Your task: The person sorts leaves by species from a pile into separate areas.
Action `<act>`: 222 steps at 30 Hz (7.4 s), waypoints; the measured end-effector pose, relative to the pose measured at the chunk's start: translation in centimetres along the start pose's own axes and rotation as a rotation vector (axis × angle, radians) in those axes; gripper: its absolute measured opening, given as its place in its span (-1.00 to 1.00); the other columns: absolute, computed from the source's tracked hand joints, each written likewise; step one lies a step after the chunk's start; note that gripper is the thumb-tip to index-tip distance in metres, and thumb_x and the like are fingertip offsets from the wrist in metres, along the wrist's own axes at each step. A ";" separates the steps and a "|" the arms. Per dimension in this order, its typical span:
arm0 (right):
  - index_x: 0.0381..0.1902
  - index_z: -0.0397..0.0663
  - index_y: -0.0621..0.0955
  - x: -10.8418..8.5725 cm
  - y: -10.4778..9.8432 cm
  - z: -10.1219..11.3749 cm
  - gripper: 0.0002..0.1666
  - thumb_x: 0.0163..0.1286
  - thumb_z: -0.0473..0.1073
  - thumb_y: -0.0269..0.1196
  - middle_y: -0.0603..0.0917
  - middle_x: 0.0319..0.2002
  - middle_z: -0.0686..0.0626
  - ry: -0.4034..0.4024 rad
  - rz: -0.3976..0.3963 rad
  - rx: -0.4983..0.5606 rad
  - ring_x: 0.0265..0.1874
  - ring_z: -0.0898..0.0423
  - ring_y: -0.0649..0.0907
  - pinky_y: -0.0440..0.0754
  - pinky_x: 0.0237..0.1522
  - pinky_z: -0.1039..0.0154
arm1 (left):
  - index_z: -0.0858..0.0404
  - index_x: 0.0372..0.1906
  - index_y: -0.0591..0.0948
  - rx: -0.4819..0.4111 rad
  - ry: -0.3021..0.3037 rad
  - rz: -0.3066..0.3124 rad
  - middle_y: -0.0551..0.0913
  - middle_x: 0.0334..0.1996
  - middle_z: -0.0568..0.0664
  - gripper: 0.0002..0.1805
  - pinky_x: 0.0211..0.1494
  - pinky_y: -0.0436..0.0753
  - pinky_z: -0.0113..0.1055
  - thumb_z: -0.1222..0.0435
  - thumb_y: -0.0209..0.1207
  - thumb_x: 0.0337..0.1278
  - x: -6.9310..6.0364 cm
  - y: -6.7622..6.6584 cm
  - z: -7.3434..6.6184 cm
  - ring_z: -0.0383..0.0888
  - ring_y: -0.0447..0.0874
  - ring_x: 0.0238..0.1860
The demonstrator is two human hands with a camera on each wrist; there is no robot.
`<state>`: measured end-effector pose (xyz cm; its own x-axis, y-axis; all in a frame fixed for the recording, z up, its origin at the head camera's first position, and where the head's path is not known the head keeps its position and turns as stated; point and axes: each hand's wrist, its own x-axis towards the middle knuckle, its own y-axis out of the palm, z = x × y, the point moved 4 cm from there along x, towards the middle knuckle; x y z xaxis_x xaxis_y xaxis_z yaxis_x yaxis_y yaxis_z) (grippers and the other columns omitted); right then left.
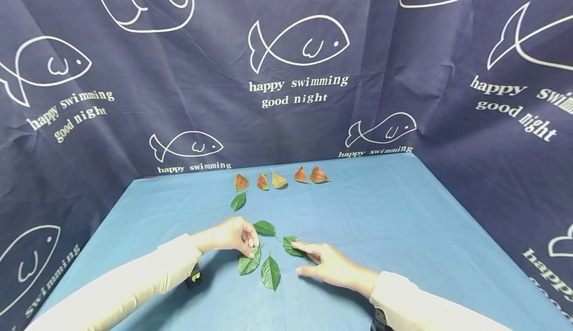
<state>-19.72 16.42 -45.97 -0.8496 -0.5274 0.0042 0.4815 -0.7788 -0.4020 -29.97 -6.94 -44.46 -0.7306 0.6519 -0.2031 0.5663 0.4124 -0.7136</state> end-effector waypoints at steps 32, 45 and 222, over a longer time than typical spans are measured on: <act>0.38 -0.29 0.35 -0.2 -0.2 0.7 -0.29 0.35 -0.15 0.28 0.29 0.39 -0.36 -0.020 -0.004 0.006 0.41 -0.29 0.21 0.27 0.38 0.06 | 0.19 -0.42 0.68 0.068 0.021 -0.002 0.64 -0.52 -0.12 -0.68 -0.36 0.59 -0.44 0.27 0.59 -0.37 -1.4 -0.3 -0.8 -0.26 0.55 -0.46; 0.38 -0.29 0.35 -0.3 0.2 0.6 -0.29 0.35 -0.14 0.28 0.29 0.39 -0.36 -0.015 0.001 -0.008 0.41 -0.29 0.22 0.28 0.39 0.13 | 0.17 -0.58 0.69 0.121 0.034 -0.034 0.60 -0.63 -0.18 -0.77 -0.42 0.56 -0.46 0.36 0.57 -0.39 -2.3 0.5 -0.9 -0.31 0.52 -0.54; 0.38 -0.21 0.37 -0.1 0.0 0.2 -0.36 0.41 -0.12 0.21 0.29 0.41 -0.31 0.013 -0.008 -0.011 0.43 -0.22 0.22 0.31 0.39 0.27 | 0.25 -0.61 0.72 0.003 -0.341 -0.579 0.69 -0.70 -0.02 -0.88 -0.43 0.60 -0.50 0.39 0.46 -0.17 6.7 -4.6 0.6 -0.30 0.58 -0.72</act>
<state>-19.61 16.37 -45.76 -0.8562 -0.5166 -0.0049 0.4726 -0.7793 -0.4116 -37.69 -4.86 -42.88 -0.9960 0.0882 0.0126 0.0463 0.6332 -0.7726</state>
